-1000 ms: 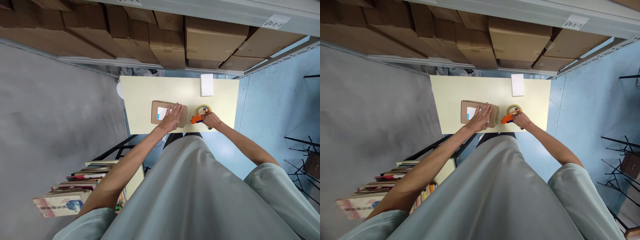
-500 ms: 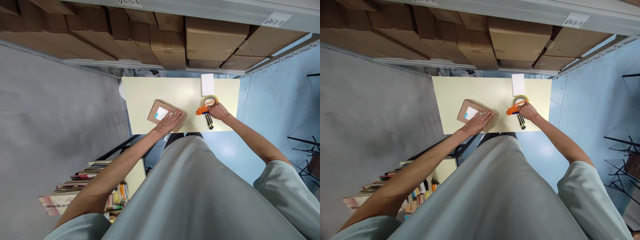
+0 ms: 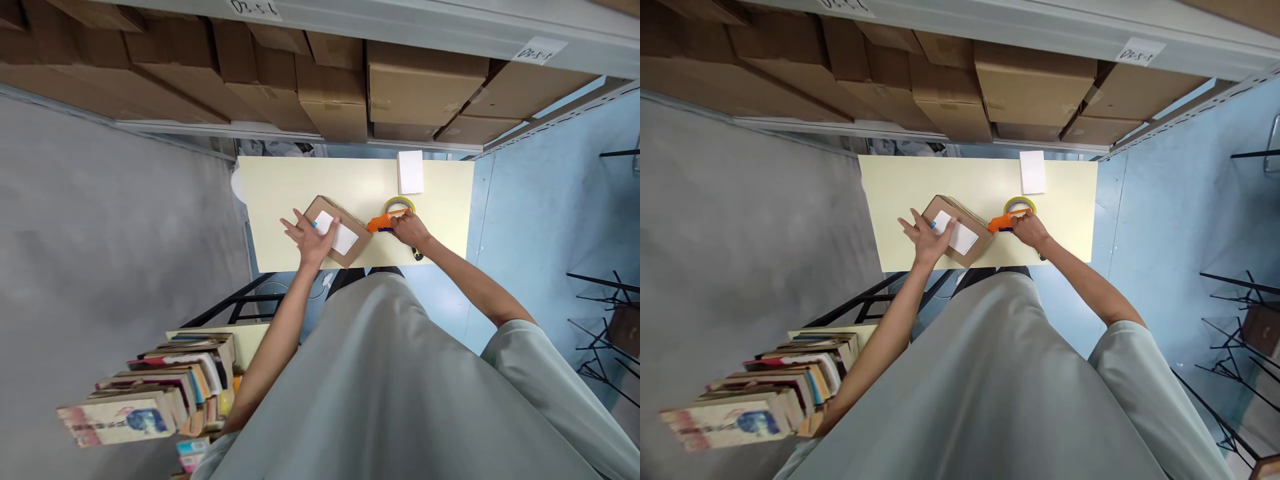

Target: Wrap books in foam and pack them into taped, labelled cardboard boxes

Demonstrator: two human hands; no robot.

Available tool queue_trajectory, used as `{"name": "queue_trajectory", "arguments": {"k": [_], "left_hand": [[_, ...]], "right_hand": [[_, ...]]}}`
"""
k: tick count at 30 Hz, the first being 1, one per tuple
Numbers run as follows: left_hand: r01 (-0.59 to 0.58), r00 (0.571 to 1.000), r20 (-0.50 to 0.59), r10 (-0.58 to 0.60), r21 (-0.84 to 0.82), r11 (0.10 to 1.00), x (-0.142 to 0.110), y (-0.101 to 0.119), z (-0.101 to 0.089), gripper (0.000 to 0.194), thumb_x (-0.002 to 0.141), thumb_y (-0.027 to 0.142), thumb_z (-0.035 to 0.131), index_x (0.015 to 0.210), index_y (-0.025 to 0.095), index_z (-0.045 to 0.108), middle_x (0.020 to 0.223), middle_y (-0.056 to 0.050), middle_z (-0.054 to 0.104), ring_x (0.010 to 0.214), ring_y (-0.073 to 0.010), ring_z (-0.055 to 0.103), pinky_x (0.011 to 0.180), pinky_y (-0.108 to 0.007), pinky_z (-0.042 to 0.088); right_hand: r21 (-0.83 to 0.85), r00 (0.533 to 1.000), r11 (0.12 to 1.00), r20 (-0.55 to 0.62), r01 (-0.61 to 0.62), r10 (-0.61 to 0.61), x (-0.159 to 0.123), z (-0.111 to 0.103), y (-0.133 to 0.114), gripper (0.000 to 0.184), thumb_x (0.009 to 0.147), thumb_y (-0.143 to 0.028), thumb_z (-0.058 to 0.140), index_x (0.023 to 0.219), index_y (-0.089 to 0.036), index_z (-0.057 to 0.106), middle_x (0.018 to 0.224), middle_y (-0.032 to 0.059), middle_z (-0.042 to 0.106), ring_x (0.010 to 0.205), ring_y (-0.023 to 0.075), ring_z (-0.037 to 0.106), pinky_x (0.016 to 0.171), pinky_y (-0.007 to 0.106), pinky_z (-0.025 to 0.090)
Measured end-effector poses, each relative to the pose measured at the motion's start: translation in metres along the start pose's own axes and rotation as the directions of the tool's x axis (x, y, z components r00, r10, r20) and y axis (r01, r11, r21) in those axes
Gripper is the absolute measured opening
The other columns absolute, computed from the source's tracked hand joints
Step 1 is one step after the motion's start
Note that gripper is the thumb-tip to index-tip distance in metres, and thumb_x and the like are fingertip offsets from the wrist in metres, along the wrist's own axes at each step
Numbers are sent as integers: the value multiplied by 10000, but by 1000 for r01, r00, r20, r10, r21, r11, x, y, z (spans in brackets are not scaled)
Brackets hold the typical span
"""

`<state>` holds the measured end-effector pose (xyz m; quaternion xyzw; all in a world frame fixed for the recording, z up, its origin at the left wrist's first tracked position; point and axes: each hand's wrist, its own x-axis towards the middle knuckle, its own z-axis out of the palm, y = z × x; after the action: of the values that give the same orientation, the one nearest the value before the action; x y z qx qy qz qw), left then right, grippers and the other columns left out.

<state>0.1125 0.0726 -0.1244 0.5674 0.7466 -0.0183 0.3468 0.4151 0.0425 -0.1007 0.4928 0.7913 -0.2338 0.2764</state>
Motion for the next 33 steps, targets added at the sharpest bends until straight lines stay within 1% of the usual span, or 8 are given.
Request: {"name": "queue_trajectory", "arguments": {"k": [2, 4, 8, 11, 15, 26, 31, 33], "left_hand": [[103, 990, -80, -112, -115, 988, 13, 9, 13, 1400, 928, 846, 686, 1861, 166, -106, 1898, -360, -116, 1767, -621, -1, 1236, -946, 296], [81, 988, -123, -90, -74, 994, 20, 24, 24, 1448, 883, 870, 707, 1862, 166, -94, 1905, -344, -125, 1765, -626, -24, 1219, -965, 291], [-102, 990, -76, 115, 161, 982, 18, 48, 29, 1327, 885, 801, 738, 1885, 242, 67, 1942, -260, -42, 1747, -642, 60, 1214, -950, 302], [-267, 961, -5, 276, 239, 933, 12, 52, 20, 1151, 925, 710, 735, 1870, 280, 237, 1950, -215, 69, 1729, -633, 124, 1228, -889, 328], [-375, 926, 40, 376, 221, 900, 7, 49, 10, 1021, 941, 647, 743, 1827, 293, 378, 1937, -199, 154, 1715, -639, 126, 1247, -849, 299], [-460, 887, 143, 438, 197, 866, 7, 46, 2, 1085, 913, 629, 761, 1849, 304, 319, 1929, -164, 213, 1707, -652, 30, 1249, -830, 265], [-579, 810, 250, 531, 191, 793, 2, 32, 1, 1043, 883, 565, 804, 1818, 343, 398, 1920, -137, 268, 1732, -622, 24, 1278, -824, 219], [-590, 799, 274, 534, 190, 785, 0, 27, -1, 1031, 872, 550, 825, 1802, 342, 432, 1922, -140, 261, 1736, -622, 25, 1283, -821, 213]], "right_hand": [[-2, 1000, 1000, 14, 2, -2, -4, 2, -8, 453, 1165, -232, 432, 1420, 53, 675, 1166, 314, 839, 1080, 382, 834, 1120, 499, 428], [-12, 999, 999, 29, 34, -34, -9, 5, -20, 431, 1163, -220, 431, 1389, 37, 693, 1173, 312, 838, 1106, 389, 834, 1123, 498, 440], [-30, 992, 993, 63, 110, -108, -14, 13, -43, 394, 1143, -188, 449, 1374, 1, 706, 1175, 294, 843, 1081, 382, 842, 1092, 489, 471], [-45, 990, 991, 72, 126, -122, -14, 21, -48, 392, 1145, -173, 447, 1378, 17, 698, 1139, 280, 845, 1023, 352, 849, 1088, 467, 474], [-59, 985, 984, 55, 170, -166, -15, 27, -35, 374, 1119, -93, 433, 1351, 30, 700, 1124, 260, 851, 978, 309, 831, 1102, 432, 444], [-62, 977, 975, 35, 213, -211, -7, 13, -19, 455, 1096, -34, 352, 1406, 16, 681, 1148, 243, 854, 984, 303, 783, 1136, 437, 395], [-77, 1000, 997, 4, 11, -10, -12, 5, 26, 427, 1153, -236, 463, 1414, 39, 659, 1147, 276, 854, 1011, 348, 814, 1144, 473, 401], [-94, 1000, 996, -7, -9, 8, -16, 1, 44, 442, 1139, -289, 525, 1400, 40, 662, 1162, 292, 850, 1037, 365, 815, 1140, 480, 407]]}}
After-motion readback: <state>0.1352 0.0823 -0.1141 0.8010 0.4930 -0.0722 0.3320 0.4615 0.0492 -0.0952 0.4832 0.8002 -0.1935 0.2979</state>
